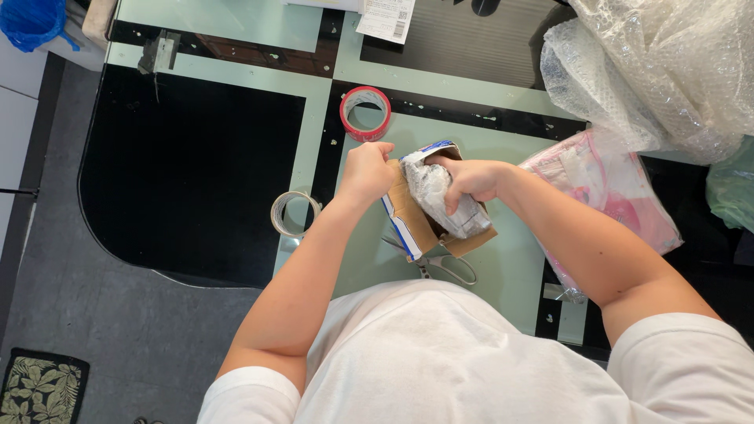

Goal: The person opens a small blue cardboard box, places a bubble-wrapped item inside, and seals the box with clear packing tape. They use scissors to cut the tape and press the edges to secure the package.

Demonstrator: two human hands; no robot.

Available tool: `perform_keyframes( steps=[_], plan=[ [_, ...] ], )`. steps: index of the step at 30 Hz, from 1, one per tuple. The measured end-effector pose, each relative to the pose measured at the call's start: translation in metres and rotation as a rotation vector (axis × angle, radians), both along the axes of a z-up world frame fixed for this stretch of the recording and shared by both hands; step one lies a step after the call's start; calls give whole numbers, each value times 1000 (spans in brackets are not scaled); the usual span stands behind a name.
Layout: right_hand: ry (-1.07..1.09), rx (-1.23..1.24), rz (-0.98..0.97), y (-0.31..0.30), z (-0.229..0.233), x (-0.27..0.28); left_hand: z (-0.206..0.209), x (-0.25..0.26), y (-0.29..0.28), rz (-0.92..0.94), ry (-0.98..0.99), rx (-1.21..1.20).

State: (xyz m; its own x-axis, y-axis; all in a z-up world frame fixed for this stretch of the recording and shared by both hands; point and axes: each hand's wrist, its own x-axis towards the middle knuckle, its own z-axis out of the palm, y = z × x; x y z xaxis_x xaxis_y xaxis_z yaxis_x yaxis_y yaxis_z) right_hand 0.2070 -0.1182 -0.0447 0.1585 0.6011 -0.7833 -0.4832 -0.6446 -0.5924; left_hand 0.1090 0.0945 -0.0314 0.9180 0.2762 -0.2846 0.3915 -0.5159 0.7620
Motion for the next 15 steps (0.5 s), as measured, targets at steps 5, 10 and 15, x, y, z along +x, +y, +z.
perform_keyframes(
  steps=[5, 10, 15],
  plan=[
    [-75, 235, -42, -17, -4, -8, 7, -2, 2, -132, -20, -3],
    [-90, 191, -134, -19, -9, -12, 13, 9, -1, -525, 418, 348],
    [-152, -21, -73, -9, -23, -9, 15, 18, -3, -589, 430, 405]
  ],
)
